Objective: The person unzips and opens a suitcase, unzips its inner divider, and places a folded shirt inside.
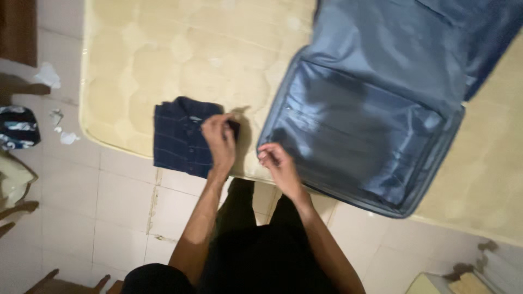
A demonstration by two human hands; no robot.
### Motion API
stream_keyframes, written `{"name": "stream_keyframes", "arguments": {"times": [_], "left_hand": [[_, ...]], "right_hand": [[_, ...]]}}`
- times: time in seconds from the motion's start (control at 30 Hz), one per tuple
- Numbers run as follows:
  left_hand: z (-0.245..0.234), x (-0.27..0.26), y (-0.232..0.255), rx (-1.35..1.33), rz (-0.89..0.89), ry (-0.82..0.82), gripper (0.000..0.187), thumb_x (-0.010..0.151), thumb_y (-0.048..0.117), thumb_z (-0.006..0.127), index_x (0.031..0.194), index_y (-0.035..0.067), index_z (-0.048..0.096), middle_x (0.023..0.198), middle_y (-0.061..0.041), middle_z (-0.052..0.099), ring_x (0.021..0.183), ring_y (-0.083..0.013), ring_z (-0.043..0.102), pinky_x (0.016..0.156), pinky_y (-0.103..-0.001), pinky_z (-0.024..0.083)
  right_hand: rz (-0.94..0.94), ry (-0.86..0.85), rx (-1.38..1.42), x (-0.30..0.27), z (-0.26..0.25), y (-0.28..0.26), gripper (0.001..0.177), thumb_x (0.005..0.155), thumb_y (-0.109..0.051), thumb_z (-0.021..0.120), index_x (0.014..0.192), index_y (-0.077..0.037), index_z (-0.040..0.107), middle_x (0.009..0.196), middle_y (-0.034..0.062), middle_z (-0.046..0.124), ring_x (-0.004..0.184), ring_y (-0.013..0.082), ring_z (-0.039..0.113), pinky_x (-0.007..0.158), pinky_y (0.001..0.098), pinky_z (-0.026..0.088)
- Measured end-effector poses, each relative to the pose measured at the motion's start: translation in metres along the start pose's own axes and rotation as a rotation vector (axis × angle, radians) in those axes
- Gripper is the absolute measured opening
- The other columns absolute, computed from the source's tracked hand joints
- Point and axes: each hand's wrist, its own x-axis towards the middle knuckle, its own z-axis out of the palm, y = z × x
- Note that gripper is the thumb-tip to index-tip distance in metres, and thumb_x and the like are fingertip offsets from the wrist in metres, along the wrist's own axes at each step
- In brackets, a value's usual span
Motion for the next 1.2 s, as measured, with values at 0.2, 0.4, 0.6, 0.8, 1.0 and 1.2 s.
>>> {"name": "stream_keyframes", "arguments": {"times": [0.2,0.4,0.6,0.8,1.0,1.2], "left_hand": [[-0.074,-0.004,-0.164,0.177,-0.267,0.148,0.043,0.099,0.0,0.051,0.142,0.004,0.053,0.133,-0.021,0.052,0.126,-0.0391,0.047,0.11,-0.054,0.038],[-0.08,-0.016,-0.264,0.288,-0.538,-0.124,0.063,0.104,0.03,0.057,0.156,0.0,0.034,0.146,-0.028,0.039,0.13,-0.049,0.037,0.105,-0.065,0.032],[-0.088,-0.011,-0.269,0.206,-0.636,-0.297,0.056,0.107,0.039,0.055,0.149,0.004,0.044,0.143,-0.024,0.051,0.131,-0.0435,0.046,0.107,-0.059,0.037],[-0.107,-0.001,-0.269,-0.193,-0.551,-0.341,0.054,0.103,0.034,0.065,0.137,-0.006,0.054,0.127,-0.022,0.065,0.118,-0.0296,0.061,0.104,-0.037,0.045],[-0.148,0.025,-0.231,-0.364,-0.919,-0.689,0.062,0.092,0.03,0.072,0.144,-0.002,0.056,0.136,-0.014,0.067,0.124,-0.0231,0.061,0.109,-0.034,0.045],[-0.17,0.033,-0.177,-0.531,-1.04,-0.669,0.061,0.087,0.024,0.073,0.141,0.002,0.056,0.129,-0.011,0.069,0.115,-0.0204,0.066,0.096,-0.033,0.053]], "right_hand": [[0.314,-0.254,-0.134,0.025,0.123,0.104,0.046,0.101,-0.022,0.062,0.142,-0.007,0.047,0.132,0.0115,0.06,0.117,0.0218,0.064,0.096,0.0358,0.057],[0.374,0.258,-0.436,0.058,0.193,0.149,0.094,0.088,-0.02,0.077,0.155,0.002,0.015,0.147,0.0312,0.028,0.136,0.0437,0.034,0.115,0.0532,0.031],[0.426,0.467,-0.356,0.071,0.2,0.142,0.082,0.09,-0.022,0.076,0.15,0.001,0.025,0.141,0.0281,0.039,0.132,0.0417,0.04,0.115,0.0527,0.035],[0.318,0.508,-0.193,0.075,0.199,0.141,0.068,0.087,-0.014,0.075,0.141,0.006,0.041,0.127,0.0222,0.058,0.118,0.0352,0.061,0.106,0.0439,0.049],[0.285,0.32,-0.089,0.058,0.175,0.091,0.058,0.101,-0.019,0.065,0.147,0.002,0.038,0.135,0.021,0.06,0.127,0.0311,0.059,0.109,0.0405,0.044],[0.205,0.227,0.071,0.02,0.121,0.009,0.06,0.098,-0.028,0.062,0.147,0.001,0.042,0.135,0.0201,0.062,0.125,0.0271,0.062,0.106,0.04,0.052]]}}
